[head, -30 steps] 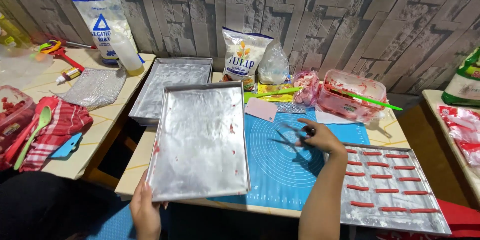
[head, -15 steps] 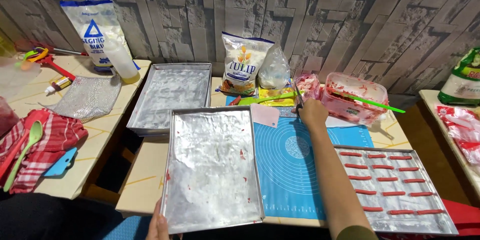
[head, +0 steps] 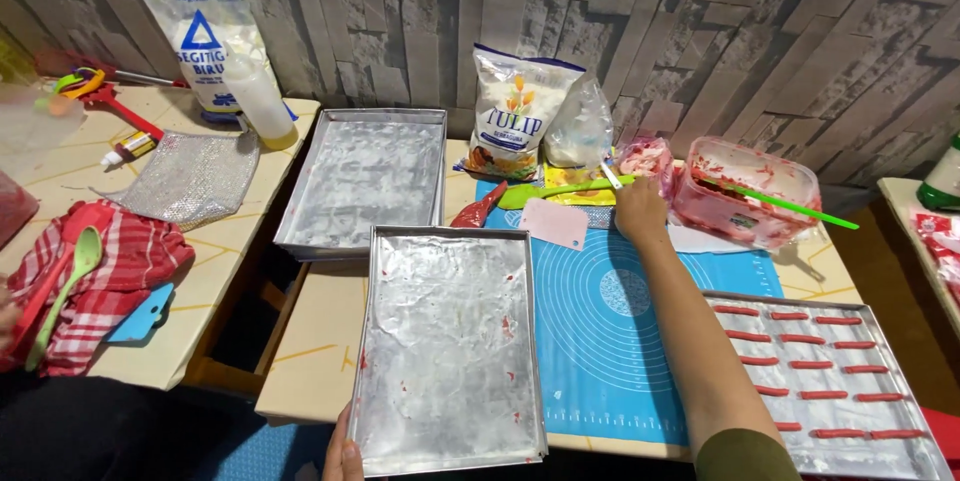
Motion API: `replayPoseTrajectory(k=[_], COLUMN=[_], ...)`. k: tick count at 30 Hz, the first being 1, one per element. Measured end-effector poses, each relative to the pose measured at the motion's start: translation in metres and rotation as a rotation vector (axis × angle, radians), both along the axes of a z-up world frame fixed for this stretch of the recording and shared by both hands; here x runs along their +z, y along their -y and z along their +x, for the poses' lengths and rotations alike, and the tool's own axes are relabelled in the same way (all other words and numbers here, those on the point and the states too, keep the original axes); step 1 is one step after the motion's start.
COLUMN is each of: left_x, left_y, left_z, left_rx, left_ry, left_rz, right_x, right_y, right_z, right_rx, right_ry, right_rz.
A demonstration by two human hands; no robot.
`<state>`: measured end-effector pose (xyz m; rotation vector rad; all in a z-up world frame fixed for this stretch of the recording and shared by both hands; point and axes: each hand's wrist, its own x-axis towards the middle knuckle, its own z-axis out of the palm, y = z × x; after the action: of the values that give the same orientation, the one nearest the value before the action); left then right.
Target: Filling a piping bag with red dough and using a scraper to prepare baking trays.
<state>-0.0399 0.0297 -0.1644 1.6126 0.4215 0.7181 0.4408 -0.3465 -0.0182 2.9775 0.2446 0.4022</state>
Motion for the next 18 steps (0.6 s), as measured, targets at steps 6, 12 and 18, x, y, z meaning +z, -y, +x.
replayPoseTrajectory(k=[6, 12, 18], left_x=[0.043, 0.069, 0.086], left_y=[0.023, 0.045, 0.070], left_z=[-0.002, 0.009, 0.036], left_rx=[0.124, 0.223, -0.024], left_ry=[0.027, 0.202, 0.091], left_rz=[-0.083, -0.215, -0.202], right_x=[0.026, -0.001, 0.027], right_y=[-0.043, -0.049, -0.004], right_z=[-0.046, -0.047, -0.074], right_rx=[0.065, -0.002, -0.034], right_ry=[-0.202, -0.364, -0.101], right_rz=[0.310, 0.260, 0.929])
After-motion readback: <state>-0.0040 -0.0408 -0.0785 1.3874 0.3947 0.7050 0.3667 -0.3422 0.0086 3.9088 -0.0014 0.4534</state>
